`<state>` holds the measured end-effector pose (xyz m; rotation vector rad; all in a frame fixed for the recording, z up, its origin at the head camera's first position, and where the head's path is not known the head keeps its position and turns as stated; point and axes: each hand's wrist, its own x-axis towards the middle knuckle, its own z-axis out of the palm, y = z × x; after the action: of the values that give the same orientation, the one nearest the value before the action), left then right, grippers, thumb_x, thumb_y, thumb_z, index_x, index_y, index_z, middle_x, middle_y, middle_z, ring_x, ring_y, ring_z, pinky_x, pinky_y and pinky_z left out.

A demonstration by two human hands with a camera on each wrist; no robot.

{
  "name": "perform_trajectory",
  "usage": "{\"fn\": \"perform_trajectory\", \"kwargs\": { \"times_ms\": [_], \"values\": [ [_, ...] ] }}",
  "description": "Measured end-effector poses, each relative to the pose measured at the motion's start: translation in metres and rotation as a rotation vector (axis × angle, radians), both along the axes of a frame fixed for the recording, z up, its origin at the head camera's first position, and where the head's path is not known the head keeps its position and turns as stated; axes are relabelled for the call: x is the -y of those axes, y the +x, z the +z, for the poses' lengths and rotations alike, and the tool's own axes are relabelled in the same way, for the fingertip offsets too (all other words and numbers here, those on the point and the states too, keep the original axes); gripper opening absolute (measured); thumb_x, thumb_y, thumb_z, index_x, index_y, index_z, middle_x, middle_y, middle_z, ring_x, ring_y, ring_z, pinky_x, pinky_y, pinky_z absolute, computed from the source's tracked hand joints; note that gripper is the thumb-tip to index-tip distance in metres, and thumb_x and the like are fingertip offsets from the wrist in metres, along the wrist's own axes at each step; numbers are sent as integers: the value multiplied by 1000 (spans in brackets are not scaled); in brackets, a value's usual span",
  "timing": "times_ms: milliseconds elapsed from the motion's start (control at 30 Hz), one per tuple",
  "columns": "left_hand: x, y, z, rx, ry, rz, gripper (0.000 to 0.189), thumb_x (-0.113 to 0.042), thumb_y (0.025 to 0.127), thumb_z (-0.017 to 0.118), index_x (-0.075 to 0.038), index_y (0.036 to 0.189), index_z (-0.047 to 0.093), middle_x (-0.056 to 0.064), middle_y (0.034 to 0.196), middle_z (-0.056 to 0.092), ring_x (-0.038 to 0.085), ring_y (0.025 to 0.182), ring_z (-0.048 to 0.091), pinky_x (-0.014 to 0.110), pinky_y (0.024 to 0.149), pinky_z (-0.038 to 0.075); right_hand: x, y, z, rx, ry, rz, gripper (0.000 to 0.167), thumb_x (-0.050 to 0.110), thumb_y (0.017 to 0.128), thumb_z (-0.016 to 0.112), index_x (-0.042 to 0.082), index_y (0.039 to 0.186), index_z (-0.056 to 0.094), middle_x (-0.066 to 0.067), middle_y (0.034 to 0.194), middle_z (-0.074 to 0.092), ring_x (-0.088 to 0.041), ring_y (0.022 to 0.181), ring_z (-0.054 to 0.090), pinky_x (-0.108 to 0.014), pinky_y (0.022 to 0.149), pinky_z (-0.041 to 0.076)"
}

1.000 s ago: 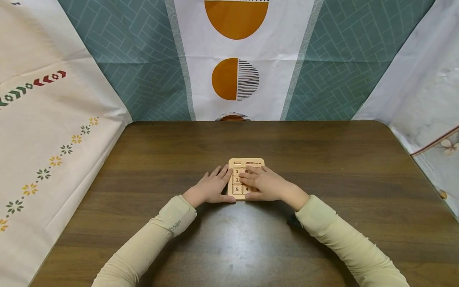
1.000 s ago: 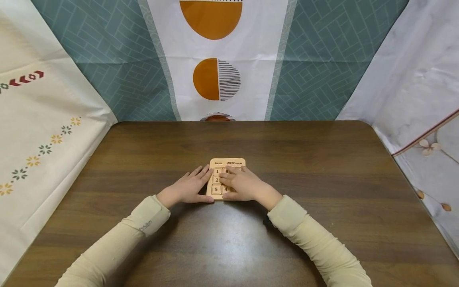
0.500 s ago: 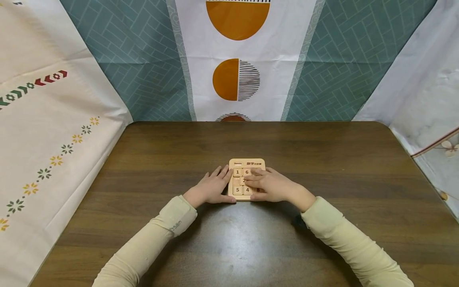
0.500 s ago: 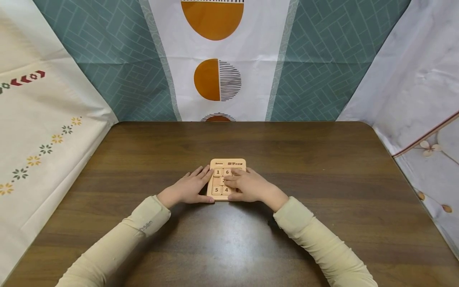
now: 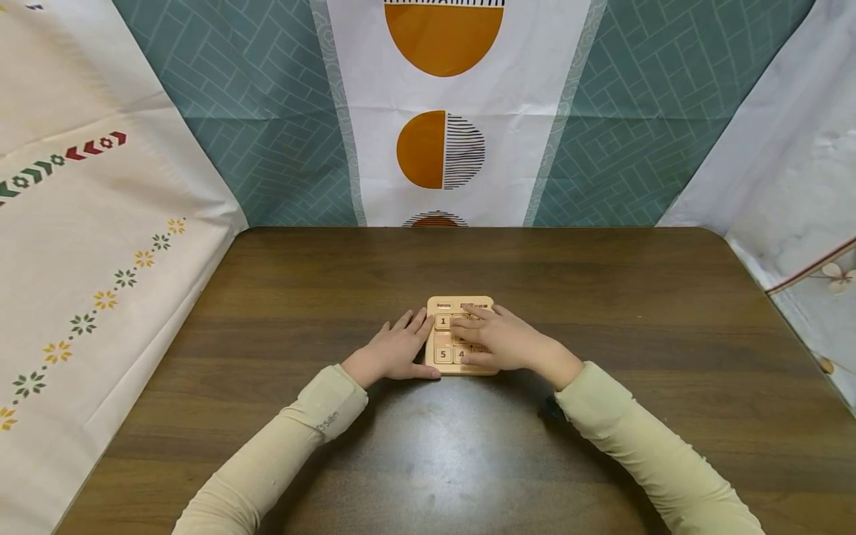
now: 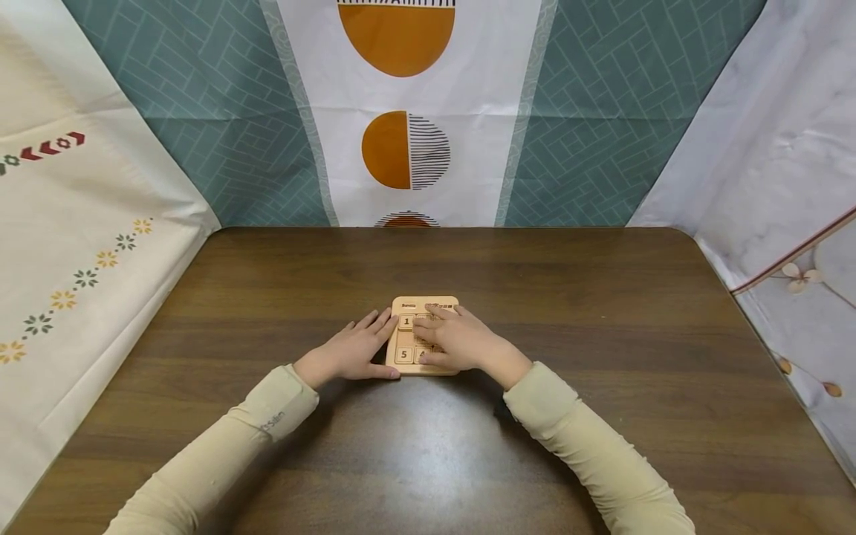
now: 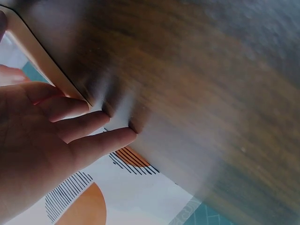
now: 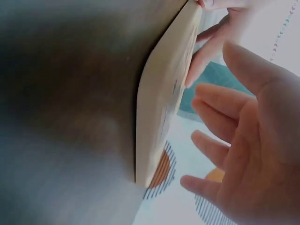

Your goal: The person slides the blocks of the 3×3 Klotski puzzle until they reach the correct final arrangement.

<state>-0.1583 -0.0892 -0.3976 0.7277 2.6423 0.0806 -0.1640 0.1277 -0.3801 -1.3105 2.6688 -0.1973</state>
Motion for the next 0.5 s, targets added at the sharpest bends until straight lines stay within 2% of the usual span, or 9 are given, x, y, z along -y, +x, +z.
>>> {"fn": "perform_trajectory", "kwargs": {
  "times_ms": [233,500],
  "values": [
    [0,1,1,-4,0,-6,98,-64,79,52,-6,147,11,13,151,7,34,136,12,57,99,25,17,-6,-4,43,59,-37,59,43,91,51,10,138,41,-5,141,38,-28,134,23,-57,100,22],
    [0,0,-1,-11,0,-11,98,-64,79,52,-6,147,11,14,151,7,35,135,13,57,99,25,17,5,-3,67,61,-1,57,41,91,50,8,137,42,-7,141,39,-29,134,24,-56,101,22]
  ]
}}
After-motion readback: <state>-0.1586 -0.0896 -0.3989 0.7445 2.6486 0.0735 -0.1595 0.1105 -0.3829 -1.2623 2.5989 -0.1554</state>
